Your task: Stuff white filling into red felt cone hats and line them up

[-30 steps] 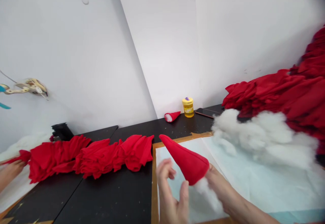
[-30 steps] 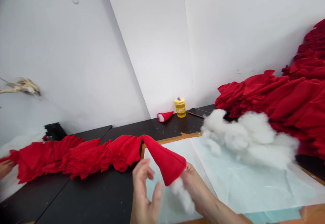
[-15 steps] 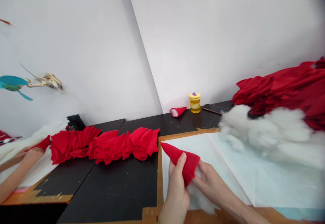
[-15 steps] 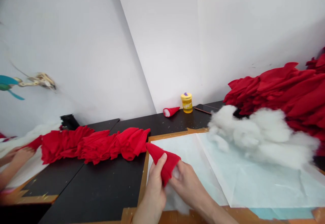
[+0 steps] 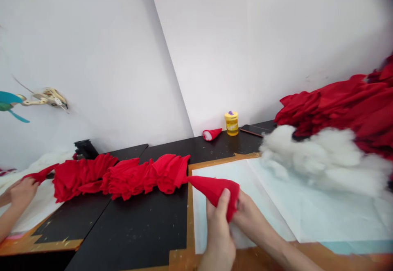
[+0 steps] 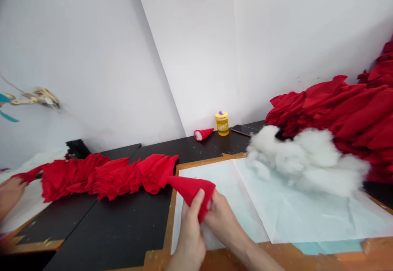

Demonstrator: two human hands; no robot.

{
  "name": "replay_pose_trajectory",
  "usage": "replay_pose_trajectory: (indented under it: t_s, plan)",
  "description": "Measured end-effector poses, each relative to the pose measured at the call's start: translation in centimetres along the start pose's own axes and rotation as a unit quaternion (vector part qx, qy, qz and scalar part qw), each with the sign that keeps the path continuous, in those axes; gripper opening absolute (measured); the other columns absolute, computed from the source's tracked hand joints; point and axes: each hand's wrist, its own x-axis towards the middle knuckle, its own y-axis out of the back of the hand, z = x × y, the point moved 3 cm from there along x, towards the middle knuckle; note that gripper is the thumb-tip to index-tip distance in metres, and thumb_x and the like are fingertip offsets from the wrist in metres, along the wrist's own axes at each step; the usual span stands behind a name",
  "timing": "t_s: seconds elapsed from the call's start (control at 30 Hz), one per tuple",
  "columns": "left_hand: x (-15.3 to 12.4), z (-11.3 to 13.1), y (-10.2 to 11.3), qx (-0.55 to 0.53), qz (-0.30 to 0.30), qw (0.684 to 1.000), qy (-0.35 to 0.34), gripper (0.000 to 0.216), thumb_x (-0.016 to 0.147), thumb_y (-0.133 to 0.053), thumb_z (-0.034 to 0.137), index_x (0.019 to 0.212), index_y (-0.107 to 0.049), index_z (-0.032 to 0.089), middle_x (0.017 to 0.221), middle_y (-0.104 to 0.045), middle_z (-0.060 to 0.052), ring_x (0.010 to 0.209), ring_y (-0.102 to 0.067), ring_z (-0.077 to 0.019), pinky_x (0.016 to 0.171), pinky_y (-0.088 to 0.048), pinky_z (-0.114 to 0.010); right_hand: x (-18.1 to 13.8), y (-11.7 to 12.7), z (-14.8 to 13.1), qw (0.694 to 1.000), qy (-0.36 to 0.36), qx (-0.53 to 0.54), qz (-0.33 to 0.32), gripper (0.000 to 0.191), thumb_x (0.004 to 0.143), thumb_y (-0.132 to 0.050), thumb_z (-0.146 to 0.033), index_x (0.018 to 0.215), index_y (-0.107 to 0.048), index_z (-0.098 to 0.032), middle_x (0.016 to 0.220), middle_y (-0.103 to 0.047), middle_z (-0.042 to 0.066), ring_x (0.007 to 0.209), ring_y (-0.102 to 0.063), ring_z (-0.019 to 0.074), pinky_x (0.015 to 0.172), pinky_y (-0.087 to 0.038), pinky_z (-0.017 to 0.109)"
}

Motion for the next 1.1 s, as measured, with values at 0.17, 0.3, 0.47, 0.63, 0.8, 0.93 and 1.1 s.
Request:
replay_pose_trajectory:
  t_s: [0.17,0.3,0.47,0.63,0.8,0.93,1.1]
  plan:
    - [1.1,2.1,-0.1,-0.007,-0.109,0.994,0.033,0.034,0.094,-0.061,0.037,0.123,-0.060,0.019,0.128,-0.061,-0.009,0.107,-0.063,-0.0250,0.090,-0.056,-0.045,-1.6,1.9,0.4,0.975,0.084,-0.200,-0.047,0.070,0.078,-0.066,-0.024,0.144,-0.043,-0.023,0.149,-0.050,0.014,0.135,-0.051,0.0314,0.111,-0.044,0.054]
    - [1.2,2.5,-0.4,-0.004,-0.171,0.984,0.045,0.034,0.095,-0.061,0.037,0.124,-0.060,0.019,0.127,-0.061,-0.009,0.107,-0.063,-0.0250,0.089,-0.056,-0.045,-3.1,2.2,0.7,0.915,0.232,-0.329,0.022,0.062,0.087,-0.059,-0.018,0.145,-0.042,-0.031,0.155,-0.039,0.012,0.135,-0.049,0.0290,0.103,-0.053,0.049]
    - [0.1,0.7,-0.2,0.013,-0.226,0.973,0.050,0.039,0.089,-0.069,0.031,0.125,-0.061,0.019,0.127,-0.063,-0.010,0.115,-0.061,-0.0268,0.097,-0.052,-0.042,-2.9,1.8,0.2,0.896,0.315,-0.310,0.041,0.048,0.092,-0.042,-0.002,0.132,-0.057,-0.024,0.121,-0.067,0.011,0.111,-0.065,0.0206,0.090,-0.059,0.033]
    - [-0.9,-0.6,0.3,0.077,-0.292,0.953,-0.011,0.076,0.079,-0.079,0.029,0.145,-0.044,0.018,0.136,-0.061,-0.012,0.133,-0.051,-0.0303,0.110,-0.043,-0.037,-2.4,1.8,-1.0,0.929,0.305,-0.207,0.025,0.028,0.095,-0.047,-0.009,0.107,-0.069,-0.022,0.103,-0.073,0.009,0.101,-0.069,0.0212,0.082,-0.059,0.027]
    - [-0.8,-0.8,1.0,0.147,-0.320,0.933,-0.075,0.070,0.080,-0.078,0.035,0.143,-0.050,0.020,0.144,-0.055,-0.012,0.140,-0.043,-0.0315,0.113,-0.039,-0.037,-2.7,2.2,0.5,0.979,0.169,-0.112,0.034,0.023,0.097,-0.052,-0.026,0.096,-0.075,-0.023,0.089,-0.075,0.004,0.077,-0.071,0.0195,0.071,-0.060,0.025]
    - [-0.7,-0.2,1.1,0.162,-0.359,0.917,-0.067,0.063,0.079,-0.079,0.034,0.135,-0.057,0.016,0.131,-0.064,-0.014,0.129,-0.054,-0.0326,0.108,-0.043,-0.041,-3.2,2.6,1.9,0.992,0.100,-0.030,0.065,0.027,0.095,-0.057,-0.036,0.112,-0.074,-0.024,0.105,-0.077,0.005,0.093,-0.072,0.0251,0.083,-0.060,0.031]
    - [-1.6,0.0,0.5,0.102,-0.326,0.939,-0.035,0.062,0.075,-0.082,0.028,0.131,-0.059,0.016,0.124,-0.068,-0.013,0.128,-0.055,-0.0340,0.105,-0.044,-0.039,-3.6,1.7,2.3,0.996,0.059,0.031,0.067,0.035,0.093,-0.060,-0.039,0.126,-0.069,-0.028,0.127,-0.071,0.006,0.119,-0.065,0.0299,0.098,-0.055,0.039]
